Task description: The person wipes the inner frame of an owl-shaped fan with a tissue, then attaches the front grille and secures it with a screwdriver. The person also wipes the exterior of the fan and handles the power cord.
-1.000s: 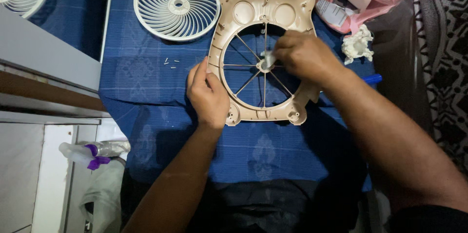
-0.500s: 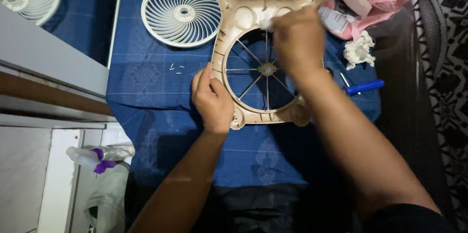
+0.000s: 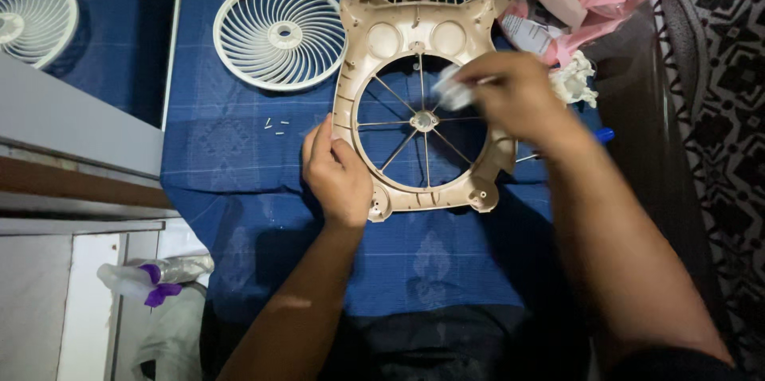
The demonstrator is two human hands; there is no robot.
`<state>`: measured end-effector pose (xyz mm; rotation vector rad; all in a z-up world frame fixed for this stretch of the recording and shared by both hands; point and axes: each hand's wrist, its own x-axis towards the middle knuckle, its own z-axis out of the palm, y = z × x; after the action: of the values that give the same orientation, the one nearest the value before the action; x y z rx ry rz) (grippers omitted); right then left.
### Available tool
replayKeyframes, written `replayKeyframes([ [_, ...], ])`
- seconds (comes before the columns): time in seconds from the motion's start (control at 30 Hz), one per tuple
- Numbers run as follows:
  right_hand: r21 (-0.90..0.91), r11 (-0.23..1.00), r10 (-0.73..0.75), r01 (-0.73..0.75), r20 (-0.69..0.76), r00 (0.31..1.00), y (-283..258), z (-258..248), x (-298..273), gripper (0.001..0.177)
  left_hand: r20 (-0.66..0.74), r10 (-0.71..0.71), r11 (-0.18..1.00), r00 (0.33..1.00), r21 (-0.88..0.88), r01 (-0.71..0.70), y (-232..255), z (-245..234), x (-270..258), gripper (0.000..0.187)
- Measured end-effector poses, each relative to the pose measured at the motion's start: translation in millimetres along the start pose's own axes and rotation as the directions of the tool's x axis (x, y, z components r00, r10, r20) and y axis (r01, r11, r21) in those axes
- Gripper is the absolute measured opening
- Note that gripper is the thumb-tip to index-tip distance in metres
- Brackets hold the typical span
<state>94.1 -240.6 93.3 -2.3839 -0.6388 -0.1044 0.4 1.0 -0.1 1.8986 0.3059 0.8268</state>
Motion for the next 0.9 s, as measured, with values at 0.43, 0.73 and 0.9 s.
replayKeyframes([
  [0.43,-0.646,0.753,-0.147,-0.125,-0.35,0.925,148.8,-40.8,5.0,0.015,0.012,-0.073,0.997,0.997,-0.011,0.073,-1.4,2.6,1.1,0.028],
  [0.73,-0.685,0.679,0.112,-0.264,-0.259,0.959,200.3,-38.3,52.1,0.019,0.016,-0.085,0.996,0.996,-0.016,0.085,0.8,3.2,2.0,0.028],
  [0.9,-0.641,0.761,-0.157,-0.1,-0.331,0.93,99.4,-38.9,8.9,0.012,0.013,-0.117,0.992,0.993,-0.039,0.117,0.1,3.2,0.9,0.028],
])
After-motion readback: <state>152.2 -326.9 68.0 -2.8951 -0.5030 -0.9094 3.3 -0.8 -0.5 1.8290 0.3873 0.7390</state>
